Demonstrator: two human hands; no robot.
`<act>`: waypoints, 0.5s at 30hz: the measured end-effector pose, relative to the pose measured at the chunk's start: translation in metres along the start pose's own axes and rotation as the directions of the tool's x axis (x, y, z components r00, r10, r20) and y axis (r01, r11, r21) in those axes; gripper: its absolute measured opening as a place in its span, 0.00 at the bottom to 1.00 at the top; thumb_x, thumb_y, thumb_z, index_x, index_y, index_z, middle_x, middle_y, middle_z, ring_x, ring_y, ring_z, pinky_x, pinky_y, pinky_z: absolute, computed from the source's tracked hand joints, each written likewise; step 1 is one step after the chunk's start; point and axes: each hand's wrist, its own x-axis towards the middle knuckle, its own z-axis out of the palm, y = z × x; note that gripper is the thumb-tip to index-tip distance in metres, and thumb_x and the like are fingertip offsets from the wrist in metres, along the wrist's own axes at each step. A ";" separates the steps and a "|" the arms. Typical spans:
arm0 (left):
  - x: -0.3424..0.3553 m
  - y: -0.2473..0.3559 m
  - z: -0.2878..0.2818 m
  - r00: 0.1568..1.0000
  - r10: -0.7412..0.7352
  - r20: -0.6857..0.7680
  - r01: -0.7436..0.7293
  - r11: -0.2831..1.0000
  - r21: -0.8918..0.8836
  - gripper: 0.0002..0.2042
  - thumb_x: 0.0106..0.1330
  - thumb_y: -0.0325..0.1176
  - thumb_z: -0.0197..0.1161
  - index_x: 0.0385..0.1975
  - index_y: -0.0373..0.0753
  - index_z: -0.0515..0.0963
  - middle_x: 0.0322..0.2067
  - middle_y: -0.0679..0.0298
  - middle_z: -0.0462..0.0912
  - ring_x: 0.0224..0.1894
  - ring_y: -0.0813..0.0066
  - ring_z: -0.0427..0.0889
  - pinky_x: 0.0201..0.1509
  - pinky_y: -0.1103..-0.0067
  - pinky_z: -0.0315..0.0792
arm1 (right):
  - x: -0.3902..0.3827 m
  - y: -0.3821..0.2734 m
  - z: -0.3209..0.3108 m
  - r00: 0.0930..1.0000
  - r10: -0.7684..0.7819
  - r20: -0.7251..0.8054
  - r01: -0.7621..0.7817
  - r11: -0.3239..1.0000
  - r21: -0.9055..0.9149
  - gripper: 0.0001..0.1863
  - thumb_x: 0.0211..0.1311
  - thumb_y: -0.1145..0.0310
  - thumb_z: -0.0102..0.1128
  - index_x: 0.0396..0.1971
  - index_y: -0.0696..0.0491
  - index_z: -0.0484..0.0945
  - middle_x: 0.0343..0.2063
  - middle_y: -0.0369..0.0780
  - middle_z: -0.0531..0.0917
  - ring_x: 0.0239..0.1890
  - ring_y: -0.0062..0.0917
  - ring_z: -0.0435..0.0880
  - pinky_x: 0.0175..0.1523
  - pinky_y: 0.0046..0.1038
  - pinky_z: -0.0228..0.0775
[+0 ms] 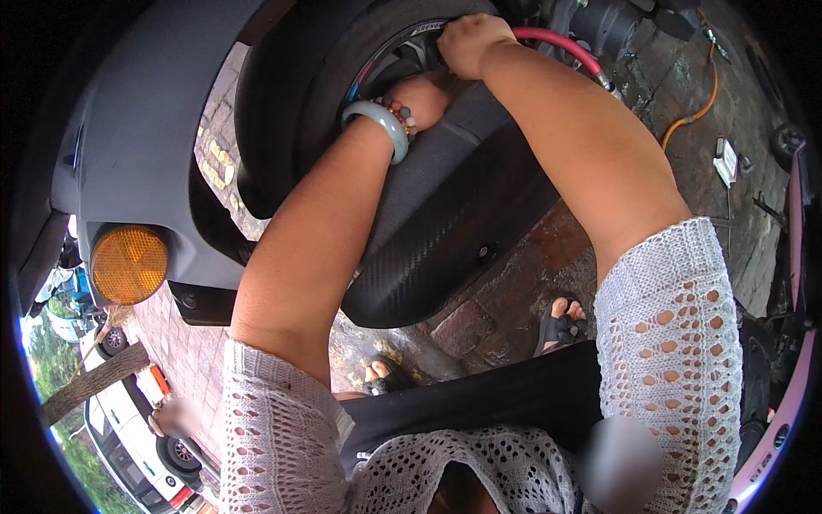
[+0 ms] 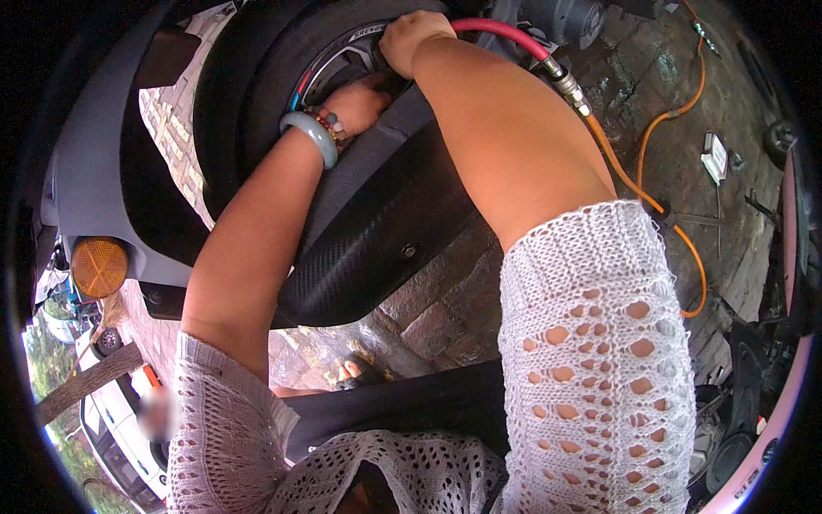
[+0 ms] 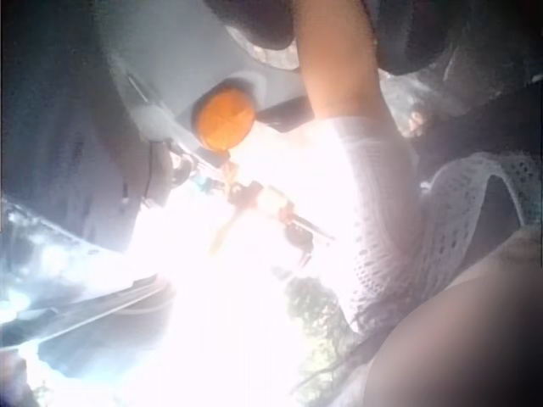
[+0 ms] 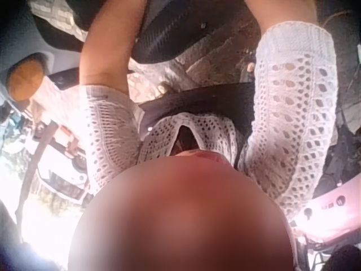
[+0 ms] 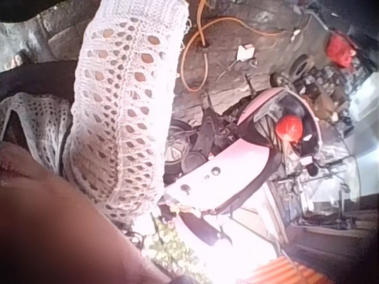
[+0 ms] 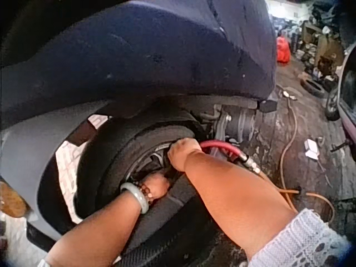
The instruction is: The person connects an air hose to a motorcycle tire valve and inflates the tire. After inflating, the person walks to a pile of cardboard boxes, picks up several boxes, and places them on a shelf.
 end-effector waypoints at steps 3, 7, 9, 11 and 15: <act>0.002 -0.005 0.003 0.999 0.027 0.026 -0.030 0.996 0.085 0.17 0.65 0.34 0.48 0.51 0.38 0.75 0.56 0.51 0.72 0.53 0.50 0.74 0.58 0.66 0.68 | 0.001 -0.001 -0.001 1.000 0.008 0.002 -0.008 1.000 0.022 0.14 0.56 0.64 0.60 0.39 0.53 0.84 0.44 0.42 0.84 0.49 0.34 0.83 0.51 0.35 0.76; -0.007 0.007 -0.002 0.997 0.020 -0.079 -0.027 0.996 -0.090 0.19 0.65 0.34 0.48 0.55 0.40 0.72 0.56 0.51 0.72 0.54 0.49 0.74 0.58 0.66 0.67 | -0.003 0.000 -0.005 0.999 0.026 0.048 -0.027 0.999 0.024 0.14 0.60 0.66 0.55 0.43 0.52 0.83 0.47 0.42 0.82 0.51 0.35 0.82 0.51 0.37 0.76; -0.001 -0.001 0.001 0.998 0.048 -0.032 -0.045 0.997 0.070 0.20 0.65 0.34 0.48 0.57 0.41 0.71 0.56 0.51 0.72 0.55 0.49 0.73 0.59 0.66 0.67 | 0.000 -0.002 -0.011 0.997 0.025 0.077 -0.027 0.999 0.023 0.15 0.61 0.68 0.53 0.45 0.51 0.82 0.48 0.43 0.82 0.52 0.35 0.81 0.52 0.37 0.75; -0.001 0.003 -0.006 1.000 0.017 -0.023 -0.019 0.997 -0.071 0.21 0.64 0.35 0.47 0.57 0.39 0.70 0.56 0.49 0.72 0.56 0.49 0.72 0.59 0.65 0.67 | 0.001 0.003 -0.007 0.995 0.027 0.092 -0.030 0.999 0.022 0.15 0.59 0.67 0.56 0.45 0.52 0.82 0.48 0.43 0.82 0.52 0.36 0.81 0.52 0.38 0.75; -0.002 -0.001 -0.006 1.000 0.029 0.005 -0.027 0.984 -0.174 0.21 0.64 0.35 0.47 0.57 0.38 0.71 0.55 0.48 0.73 0.57 0.48 0.71 0.59 0.65 0.66 | -0.008 0.010 -0.014 0.994 -0.057 0.094 0.057 0.998 0.001 0.17 0.57 0.62 0.60 0.45 0.53 0.82 0.47 0.46 0.82 0.51 0.38 0.81 0.53 0.37 0.74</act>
